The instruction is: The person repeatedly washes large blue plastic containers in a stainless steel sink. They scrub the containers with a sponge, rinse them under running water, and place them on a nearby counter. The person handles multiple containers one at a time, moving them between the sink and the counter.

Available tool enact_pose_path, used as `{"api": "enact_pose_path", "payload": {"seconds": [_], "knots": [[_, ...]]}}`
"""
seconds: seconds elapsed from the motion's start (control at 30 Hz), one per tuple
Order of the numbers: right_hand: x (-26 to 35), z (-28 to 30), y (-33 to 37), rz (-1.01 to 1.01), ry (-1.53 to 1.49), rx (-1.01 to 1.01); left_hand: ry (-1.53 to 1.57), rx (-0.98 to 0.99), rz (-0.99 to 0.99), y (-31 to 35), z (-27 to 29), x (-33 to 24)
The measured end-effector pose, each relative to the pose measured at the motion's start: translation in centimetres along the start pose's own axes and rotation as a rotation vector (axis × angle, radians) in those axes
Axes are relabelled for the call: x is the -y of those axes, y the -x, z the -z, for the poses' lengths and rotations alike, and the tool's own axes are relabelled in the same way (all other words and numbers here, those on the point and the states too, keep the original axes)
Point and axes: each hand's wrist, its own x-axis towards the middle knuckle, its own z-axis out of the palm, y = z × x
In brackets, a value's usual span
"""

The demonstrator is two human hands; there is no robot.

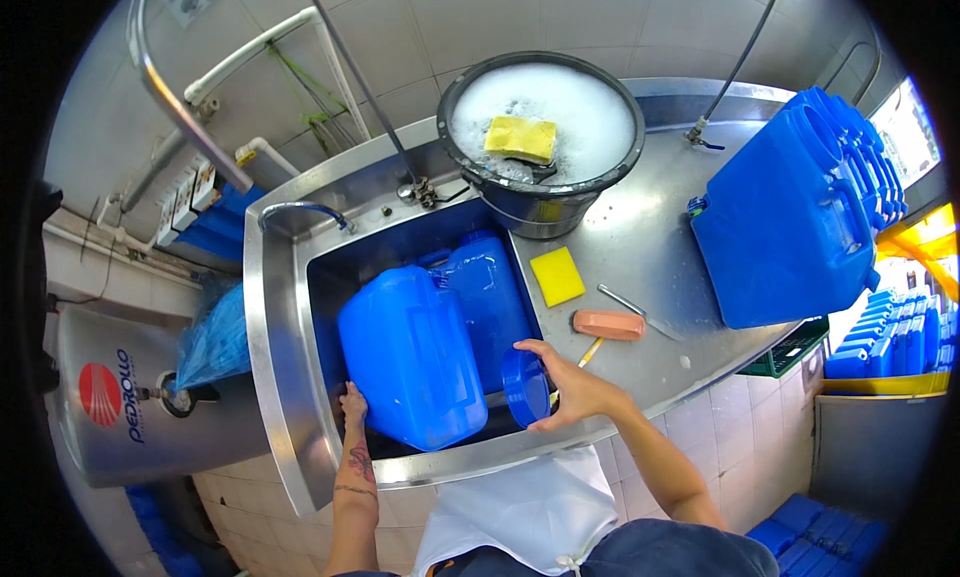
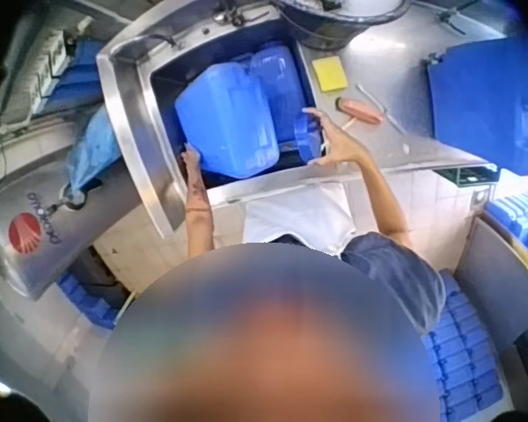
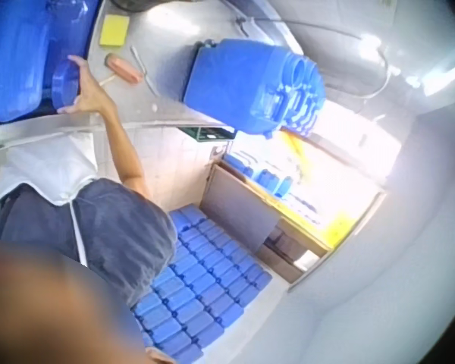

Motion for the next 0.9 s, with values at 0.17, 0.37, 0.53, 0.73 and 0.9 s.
{"api": "enact_pose_path", "payload": {"seconds": [0.17, 0.37, 0.53, 0.73, 0.9], "knots": [[1.1, -1.5, -0.7, -0.013, -0.007, 0.008, 0.125, -0.326, -0.127, 3.1, 1.7, -2.6], [3.6, -2.7, -2.8, 0.126, -0.014, 0.025, 0.499, -0.095, -0.339, 15.9, 9.3, -8.6], [8.0, -4.3, -5.8, 0.336, 0.216, -0.075, 1.215, 0.600, -0.400, 25.9, 9.5, -11.6], [10.4, -2.1, -10.7, 0.551, 0.499, -0.034, 1.498, 0.568, -0.377, 27.3, 10.8, -14.7], [6.1, 14.8, -18.9, 0.461, 0.879, -0.792, 1.309, 0.500, -0.442, 22.2, 11.1, -13.3]]}}
